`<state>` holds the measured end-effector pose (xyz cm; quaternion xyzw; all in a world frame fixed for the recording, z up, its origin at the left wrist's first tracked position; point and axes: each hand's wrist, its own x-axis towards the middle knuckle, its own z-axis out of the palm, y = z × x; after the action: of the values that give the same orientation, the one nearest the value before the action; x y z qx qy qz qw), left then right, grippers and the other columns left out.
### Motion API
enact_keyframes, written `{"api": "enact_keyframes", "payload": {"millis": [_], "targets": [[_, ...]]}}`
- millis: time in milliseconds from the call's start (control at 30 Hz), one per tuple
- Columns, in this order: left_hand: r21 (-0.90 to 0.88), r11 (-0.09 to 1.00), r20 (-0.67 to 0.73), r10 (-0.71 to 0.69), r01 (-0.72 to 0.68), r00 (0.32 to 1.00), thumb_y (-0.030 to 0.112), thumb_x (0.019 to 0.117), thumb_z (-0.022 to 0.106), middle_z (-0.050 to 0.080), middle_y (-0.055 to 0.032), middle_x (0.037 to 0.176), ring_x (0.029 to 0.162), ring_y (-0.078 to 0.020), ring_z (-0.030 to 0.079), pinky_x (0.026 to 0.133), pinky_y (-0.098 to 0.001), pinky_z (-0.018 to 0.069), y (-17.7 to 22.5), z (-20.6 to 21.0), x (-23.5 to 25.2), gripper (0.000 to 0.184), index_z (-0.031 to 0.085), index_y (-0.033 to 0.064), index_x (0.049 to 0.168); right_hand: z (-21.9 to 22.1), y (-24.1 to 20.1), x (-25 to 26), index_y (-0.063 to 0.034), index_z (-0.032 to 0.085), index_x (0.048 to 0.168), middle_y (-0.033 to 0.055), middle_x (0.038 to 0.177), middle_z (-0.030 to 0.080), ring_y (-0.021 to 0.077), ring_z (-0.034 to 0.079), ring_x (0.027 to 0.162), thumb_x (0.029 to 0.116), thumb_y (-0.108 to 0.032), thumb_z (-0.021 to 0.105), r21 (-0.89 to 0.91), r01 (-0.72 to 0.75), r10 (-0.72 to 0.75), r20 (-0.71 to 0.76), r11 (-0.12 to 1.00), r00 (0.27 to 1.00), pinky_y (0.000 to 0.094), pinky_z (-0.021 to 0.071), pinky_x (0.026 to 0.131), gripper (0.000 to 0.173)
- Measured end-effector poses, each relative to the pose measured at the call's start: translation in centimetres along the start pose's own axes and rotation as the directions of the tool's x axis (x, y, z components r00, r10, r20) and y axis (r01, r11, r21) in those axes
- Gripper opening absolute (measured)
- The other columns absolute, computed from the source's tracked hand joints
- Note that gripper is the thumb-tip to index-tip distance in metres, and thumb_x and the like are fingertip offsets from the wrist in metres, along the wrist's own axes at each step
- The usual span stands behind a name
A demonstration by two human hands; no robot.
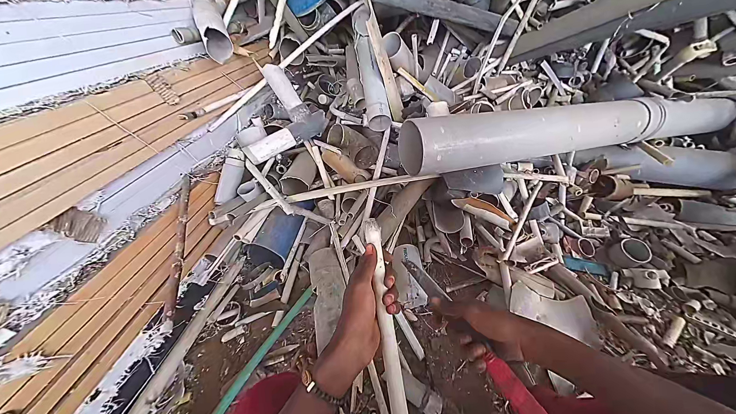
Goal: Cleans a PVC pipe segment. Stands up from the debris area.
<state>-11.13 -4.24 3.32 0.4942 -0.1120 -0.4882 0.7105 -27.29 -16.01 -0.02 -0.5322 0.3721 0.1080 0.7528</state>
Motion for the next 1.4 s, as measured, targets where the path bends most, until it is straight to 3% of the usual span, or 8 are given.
{"api": "enact_keyframes", "payload": {"millis": [167, 267, 933, 1000, 1067, 1167, 1300, 1400], "targets": [[0.112, 0.975, 0.191, 0.17, -0.193, 0.967, 0.025, 0.1127, 0.022, 0.056, 0.0025, 0.074, 0.051, -0.0037, 0.053, 0.044, -0.0157, 0.0457, -0.7, -0.4, -1.3, 0.038, 0.044, 0.0105, 0.14, 1.5, -2.0, -2.9, -0.0128, 0.051, 0.113, -0.0038, 0.064, 0.053, 0.0097, 0.055, 0.046, 0.1098, -0.032, 0.019, -0.145, 0.516, -0.526, -0.046, 0.845, 0.849, 0.027, 0.0539, 0.045, 0.037], [0.154, 0.925, 0.3, 0.291, -0.347, 0.908, 0.019, 0.1077, 0.022, 0.059, 0.0034, 0.085, 0.056, -0.0031, 0.055, 0.048, -0.016, 0.0488, -1.4, -0.5, -1.8, 0.036, 0.041, 0.0077, 0.136, 3.3, -0.7, -4.4, -0.0177, 0.052, 0.111, -0.0107, 0.06, 0.049, 0.0028, 0.052, 0.045, 0.1106, -0.034, 0.026, -0.164, 0.644, -0.646, 0.048, 0.747, 0.761, 0.0217, 0.0507, 0.042, 0.031], [0.004, 0.909, 0.097, 0.415, -0.417, 0.905, 0.022, 0.1079, 0.009, 0.049, 0.0112, 0.063, 0.044, 0.007, 0.042, 0.041, -0.008, 0.038, -2.1, 0.5, -2.8, 0.035, 0.043, 0.0141, 0.109, 6.7, 0.9, -3.5, -0.0161, 0.056, 0.103, -0.009, 0.058, 0.056, 0.0031, 0.058, 0.044, 0.1124, -0.032, 0.026, 0.201, 0.547, -0.581, 0.2, 0.813, 0.789, 0.0214, 0.0528, 0.04, 0.035], [0.117, 0.875, 0.034, 0.469, -0.47, 0.882, 0.022, 0.108, 0.016, 0.057, 0.0082, 0.088, 0.067, 0.0115, 0.052, 0.058, -0.0048, 0.0435, -2.8, 0.5, -3.1, 0.037, 0.046, 0.0063, 0.124, 7.1, 1.1, -3.5, -0.0162, 0.057, 0.102, -0.0088, 0.059, 0.057, 0.0028, 0.058, 0.045, 0.1125, -0.035, 0.03, 0.254, 0.546, -0.596, 0.211, 0.799, 0.775, 0.0207, 0.0522, 0.041, 0.034], [0.201, 0.819, 0.087, 0.531, -0.537, 0.843, 0.02, 0.1074, 0.018, 0.05, -0.0098, 0.133, 0.117, 0.0056, 0.052, 0.099, -0.0106, 0.0427, -3.1, 0.2, -3.2, 0.053, 0.03, -0.0136, 0.147, 7.5, 1.3, -3.8, -0.0174, 0.057, 0.098, -0.009, 0.062, 0.057, 0.0025, 0.059, 0.049, 0.1121, -0.037, 0.034, 0.296, 0.529, -0.596, 0.22, 0.795, 0.772, 0.0204, 0.0522, 0.044, 0.033], [0.305, 0.799, 0.103, 0.513, -0.518, 0.852, 0.019, 0.108, 0.017, 0.034, -0.0248, 0.154, 0.139, -0.0016, 0.039, 0.113, -0.0153, 0.0319, -2.9, 0.4, -3.6, 0.057, 0.022, -0.0173, 0.152, 7.7, 1.3, -4.1, -0.0179, 0.055, 0.098, -0.0098, 0.063, 0.057, 0.0017, 0.058, 0.05, 0.1119, -0.034, 0.036, 0.323, 0.501, -0.575, 0.198, 0.803, 0.794, 0.0199, 0.0524, 0.046, 0.029], [0.383, 0.807, 0.107, 0.445, -0.45, 0.889, 0.025, 0.1106, 0.02, 0.051, -0.0124, 0.135, 0.111, 0.0065, 0.053, 0.093, -0.0095, 0.0444, -2.4, 0.2, -4.3, 0.056, 0.025, -0.0126, 0.153, 8.0, 1.5, -4.2, -0.0172, 0.055, 0.099, -0.0111, 0.06, 0.051, -0.0001, 0.053, 0.046, 0.1115, -0.03, 0.034, 0.294, 0.512, -0.563, 0.125, 0.807, 0.817, 0.0179, 0.0488, 0.043, 0.027], [0.43, 0.787, 0.091, 0.45, -0.443, 0.888, 0.026, 0.1098, 0.021, 0.053, 0.0013, 0.095, 0.068, 0.0061, 0.051, 0.06, -0.0106, 0.0451, -2.5, 0.2, -4.1, 0.055, 0.027, -0.0106, 0.15, 8.7, 1.6, -4.4, -0.0181, 0.052, 0.101, -0.0124, 0.058, 0.048, -0.0008, 0.049, 0.044, 0.1114, -0.027, 0.03, 0.194, 0.559, -0.576, 0.041, 0.806, 0.816, 0.0174, 0.0467, 0.042, 0.026]]}}
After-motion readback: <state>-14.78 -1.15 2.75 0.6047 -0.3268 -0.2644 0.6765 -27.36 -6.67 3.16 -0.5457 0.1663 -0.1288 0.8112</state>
